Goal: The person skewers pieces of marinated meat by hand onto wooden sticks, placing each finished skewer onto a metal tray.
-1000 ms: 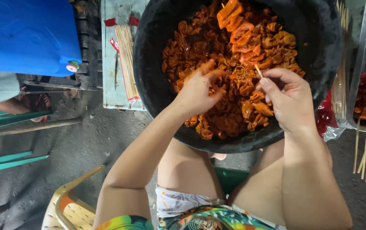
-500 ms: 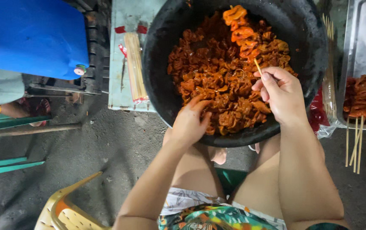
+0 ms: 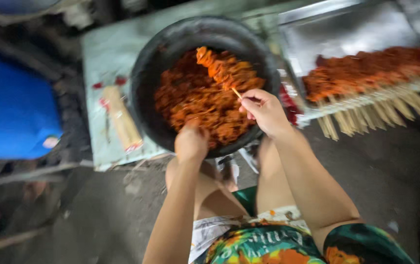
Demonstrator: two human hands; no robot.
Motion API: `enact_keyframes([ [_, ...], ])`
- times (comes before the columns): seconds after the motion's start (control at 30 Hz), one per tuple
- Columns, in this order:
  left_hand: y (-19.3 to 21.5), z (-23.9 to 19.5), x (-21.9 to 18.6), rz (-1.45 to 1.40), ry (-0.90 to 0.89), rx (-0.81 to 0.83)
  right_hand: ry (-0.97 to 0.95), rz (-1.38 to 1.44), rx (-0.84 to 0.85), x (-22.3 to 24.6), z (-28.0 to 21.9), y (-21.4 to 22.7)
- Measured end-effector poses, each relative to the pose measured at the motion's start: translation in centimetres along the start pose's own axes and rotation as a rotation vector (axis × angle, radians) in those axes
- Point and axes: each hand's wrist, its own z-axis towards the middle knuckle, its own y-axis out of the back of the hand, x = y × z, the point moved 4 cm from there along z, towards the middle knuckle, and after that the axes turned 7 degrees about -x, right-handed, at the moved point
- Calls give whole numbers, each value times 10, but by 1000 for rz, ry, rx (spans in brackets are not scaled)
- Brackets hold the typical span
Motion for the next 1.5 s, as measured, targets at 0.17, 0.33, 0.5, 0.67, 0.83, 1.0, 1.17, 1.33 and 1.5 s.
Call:
enact_keyframes([
  [0.17, 6, -2, -4, -50, -40, -84, 98, -107, -150, 16, -33, 114],
  [0.33, 13, -2, -7, -16, -31, -98, 77, -530, -456, 32, -42, 270],
  [0.5, 15, -2, -7, 16, 90, 55, -8, -885, -670, 42, -21, 396],
  [0.67, 13, 1, -11, -6, 9, -13, -84, -1166, -817, 23, 15, 472],
  [0.83, 8, 1, -7, 80, 158, 130, -239, -1906, -648, -20, 60, 499],
  [1.0, 9, 9, -17, 81, 31, 133, -173, -1845, -588, -11, 59, 486],
  [1.17, 11, 5, -16, 57, 62, 165, 122, -1393, -461, 36, 106, 377],
  [1.33, 12, 12, -19, -49, 19, 54, 290, -1162, 42, -13, 216, 206],
  [1.5, 17, 13, -18, -73, 17, 30, 201, -1637, 224, -101, 304, 114],
])
